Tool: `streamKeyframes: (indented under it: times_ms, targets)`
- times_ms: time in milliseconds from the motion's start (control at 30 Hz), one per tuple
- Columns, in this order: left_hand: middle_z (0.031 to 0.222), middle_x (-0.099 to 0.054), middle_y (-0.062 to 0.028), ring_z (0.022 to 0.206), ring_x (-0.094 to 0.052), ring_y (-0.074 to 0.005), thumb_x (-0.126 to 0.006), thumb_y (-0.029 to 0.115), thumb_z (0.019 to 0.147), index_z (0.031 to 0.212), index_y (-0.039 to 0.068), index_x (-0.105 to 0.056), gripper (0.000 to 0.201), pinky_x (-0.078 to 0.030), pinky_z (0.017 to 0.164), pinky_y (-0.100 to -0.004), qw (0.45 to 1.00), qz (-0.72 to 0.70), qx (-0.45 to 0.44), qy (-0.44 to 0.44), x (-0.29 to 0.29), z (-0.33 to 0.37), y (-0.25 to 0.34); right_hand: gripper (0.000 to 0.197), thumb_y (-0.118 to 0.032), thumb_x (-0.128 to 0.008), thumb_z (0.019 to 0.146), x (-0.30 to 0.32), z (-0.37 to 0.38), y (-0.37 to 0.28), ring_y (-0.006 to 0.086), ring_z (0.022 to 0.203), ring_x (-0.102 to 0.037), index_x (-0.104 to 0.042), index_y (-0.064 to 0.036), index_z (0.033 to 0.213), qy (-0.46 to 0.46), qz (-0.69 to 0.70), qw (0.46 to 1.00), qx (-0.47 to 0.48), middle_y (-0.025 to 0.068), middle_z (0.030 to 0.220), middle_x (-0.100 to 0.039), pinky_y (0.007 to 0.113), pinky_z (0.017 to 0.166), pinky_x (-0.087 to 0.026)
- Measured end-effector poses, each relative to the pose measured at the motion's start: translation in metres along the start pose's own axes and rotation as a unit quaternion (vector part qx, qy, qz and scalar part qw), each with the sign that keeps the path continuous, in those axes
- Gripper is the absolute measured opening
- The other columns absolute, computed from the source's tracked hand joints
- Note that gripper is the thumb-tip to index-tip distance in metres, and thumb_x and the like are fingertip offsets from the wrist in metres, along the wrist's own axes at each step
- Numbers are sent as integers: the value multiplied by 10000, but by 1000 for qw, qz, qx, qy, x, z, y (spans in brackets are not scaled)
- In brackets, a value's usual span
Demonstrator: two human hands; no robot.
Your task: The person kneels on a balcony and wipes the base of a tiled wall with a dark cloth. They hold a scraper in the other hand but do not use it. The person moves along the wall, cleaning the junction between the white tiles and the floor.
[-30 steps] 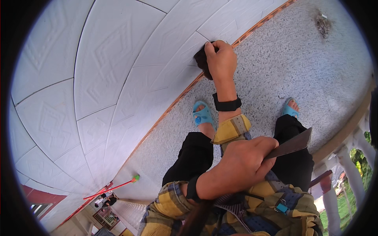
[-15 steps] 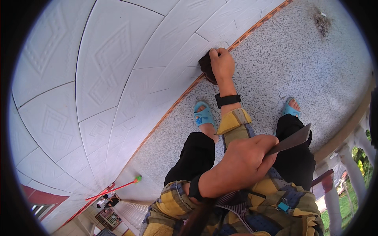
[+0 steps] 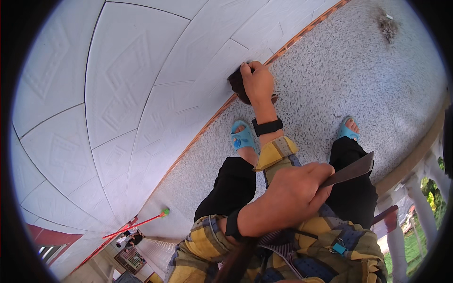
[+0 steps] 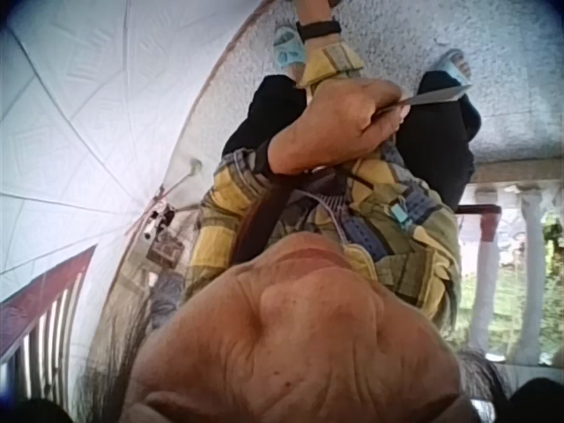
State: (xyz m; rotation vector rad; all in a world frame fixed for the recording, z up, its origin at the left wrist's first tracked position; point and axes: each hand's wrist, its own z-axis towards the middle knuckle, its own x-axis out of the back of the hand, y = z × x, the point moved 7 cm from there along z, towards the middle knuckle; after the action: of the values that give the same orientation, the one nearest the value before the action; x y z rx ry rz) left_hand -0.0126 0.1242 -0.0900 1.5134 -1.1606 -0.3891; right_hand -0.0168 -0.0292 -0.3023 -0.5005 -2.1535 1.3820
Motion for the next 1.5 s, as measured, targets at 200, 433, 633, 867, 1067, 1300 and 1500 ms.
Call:
streamKeyframes:
  times_ms: [200,433,633,867,1067,1300,1500]
  targets:
    - [838,-644,-127,744,-655,-322,-669,59,848,1040,15,-636,200,-508,652,-380,1000,0,5,-6,0,1,-3,311,-305,-639,907,-12,-24,-8,377,671,-616,-678,-8,827,52,23,997,50,185,753,-640,460,614,-477]
    - [850,-648,-127,757,-660,-327,-694,47,819,1048,17,-633,239,-510,650,-385,1000,8,1,-3,4,-5,-4,287,-310,-647,905,-25,-26,4,390,850,-637,-687,-27,875,-29,19,999,3,186,910,-661,468,728,-511]
    - [861,-650,-130,765,-661,-331,-690,43,819,1046,14,-633,236,-513,655,-390,1000,4,3,3,10,-9,-6,291,-304,-658,903,-29,-40,-10,357,722,-602,-662,-24,824,28,34,997,71,175,803,-626,463,644,-477]
    - [867,-654,-133,767,-663,-334,-683,45,826,1044,12,-634,225,-515,660,-393,1000,11,-1,6,5,-10,-4,321,-278,-627,915,-28,-30,-3,326,561,-573,-645,8,769,41,51,997,40,175,634,-601,442,558,-442]
    - [870,-648,-142,757,-654,-355,-693,76,815,1033,20,-600,243,-509,646,-427,1000,10,-13,12,6,-6,-3,294,-281,-660,895,-23,-51,-33,344,687,-617,-657,0,808,-5,73,994,81,166,768,-633,444,610,-480]
    - [881,-633,-142,752,-645,-366,-703,96,803,1063,32,-565,301,-496,636,-455,999,4,-33,17,11,-12,2,312,-309,-697,881,-15,-68,-70,324,747,-626,-670,-11,794,15,55,993,103,150,827,-648,411,646,-497]
    - [874,-655,-121,757,-658,-337,-696,26,742,1062,41,-624,329,-502,641,-393,999,3,-27,19,15,-18,2,326,-292,-635,915,-16,-67,-70,357,643,-604,-669,-2,769,35,22,988,147,188,741,-634,433,583,-473]
